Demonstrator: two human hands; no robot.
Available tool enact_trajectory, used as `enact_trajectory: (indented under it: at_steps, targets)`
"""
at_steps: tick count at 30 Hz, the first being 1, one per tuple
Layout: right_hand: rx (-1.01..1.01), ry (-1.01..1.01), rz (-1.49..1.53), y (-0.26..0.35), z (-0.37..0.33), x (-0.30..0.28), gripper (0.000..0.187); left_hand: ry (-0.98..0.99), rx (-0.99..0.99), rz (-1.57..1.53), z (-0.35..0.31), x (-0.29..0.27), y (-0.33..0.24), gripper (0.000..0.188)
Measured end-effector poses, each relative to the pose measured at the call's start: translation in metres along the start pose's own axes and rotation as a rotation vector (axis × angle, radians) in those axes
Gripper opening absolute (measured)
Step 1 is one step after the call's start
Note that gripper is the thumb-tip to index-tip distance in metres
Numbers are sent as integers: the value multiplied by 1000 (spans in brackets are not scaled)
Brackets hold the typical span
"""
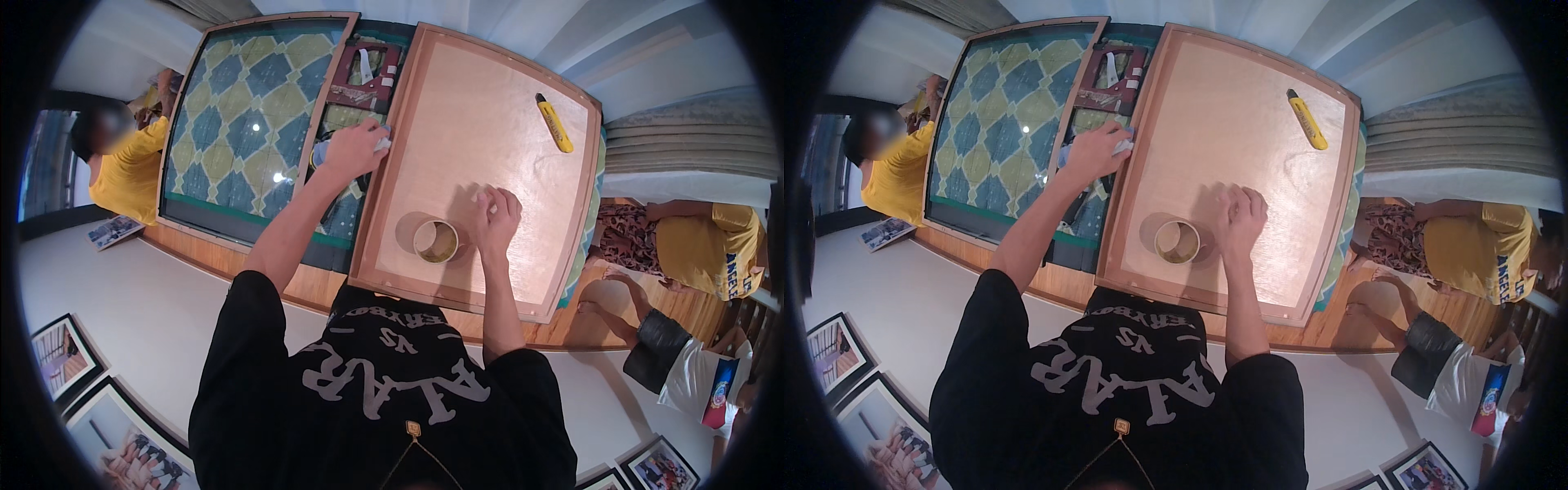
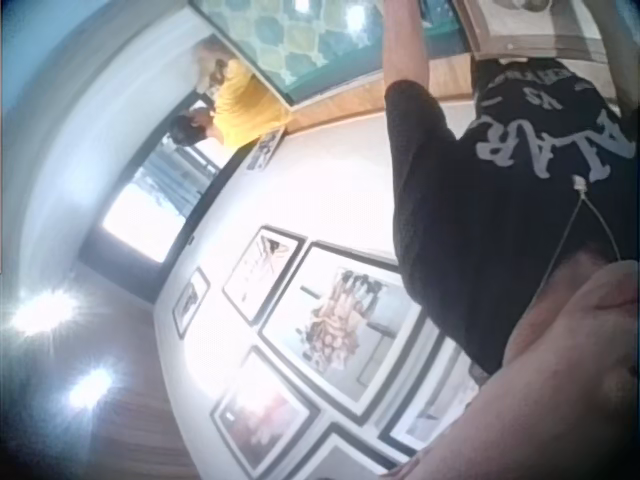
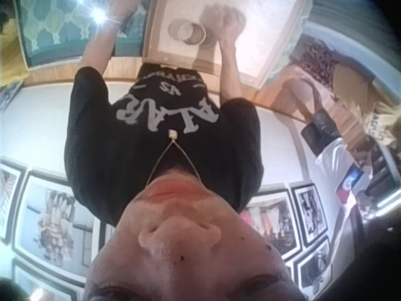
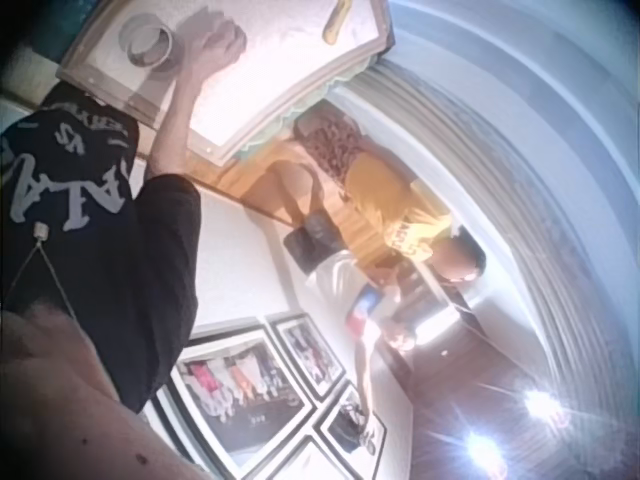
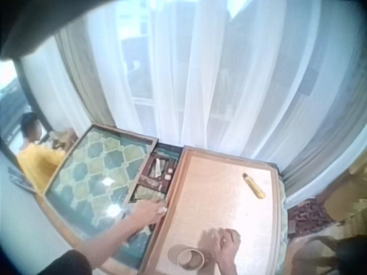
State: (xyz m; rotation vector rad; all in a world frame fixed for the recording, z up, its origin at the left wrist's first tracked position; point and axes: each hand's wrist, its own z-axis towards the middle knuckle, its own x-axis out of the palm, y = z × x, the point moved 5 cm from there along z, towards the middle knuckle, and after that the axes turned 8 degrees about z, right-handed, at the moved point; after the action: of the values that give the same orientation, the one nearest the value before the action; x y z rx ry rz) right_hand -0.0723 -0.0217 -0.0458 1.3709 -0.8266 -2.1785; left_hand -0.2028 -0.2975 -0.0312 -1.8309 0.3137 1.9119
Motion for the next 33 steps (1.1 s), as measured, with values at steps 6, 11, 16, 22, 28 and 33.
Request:
enact_trajectory:
  at_steps: [6, 11, 16, 22, 28, 33]
  targets:
    - [-12, 49, -97, -11, -15, 1, 31, -24, 94, -127, -2, 4, -9, 25]
    - [-14, 67, -120, -7, -15, 0, 37, 37, -41, -23, 1, 14, -10, 23]
    - [-13, 98, -147, -5, -13, 0, 42, 146, -106, 136, 23, 21, -17, 20]
    - [9, 119, -159, 0, -9, -2, 50, 153, -32, 304, 78, 17, -4, 23]
    - [35, 124, -196, 0, -7, 1, 57, 190, -56, 292, 91, 16, -3, 25]
    - [54, 135, -183, -3, -6, 1, 58, 121, -52, 331, 118, 19, -4, 27]
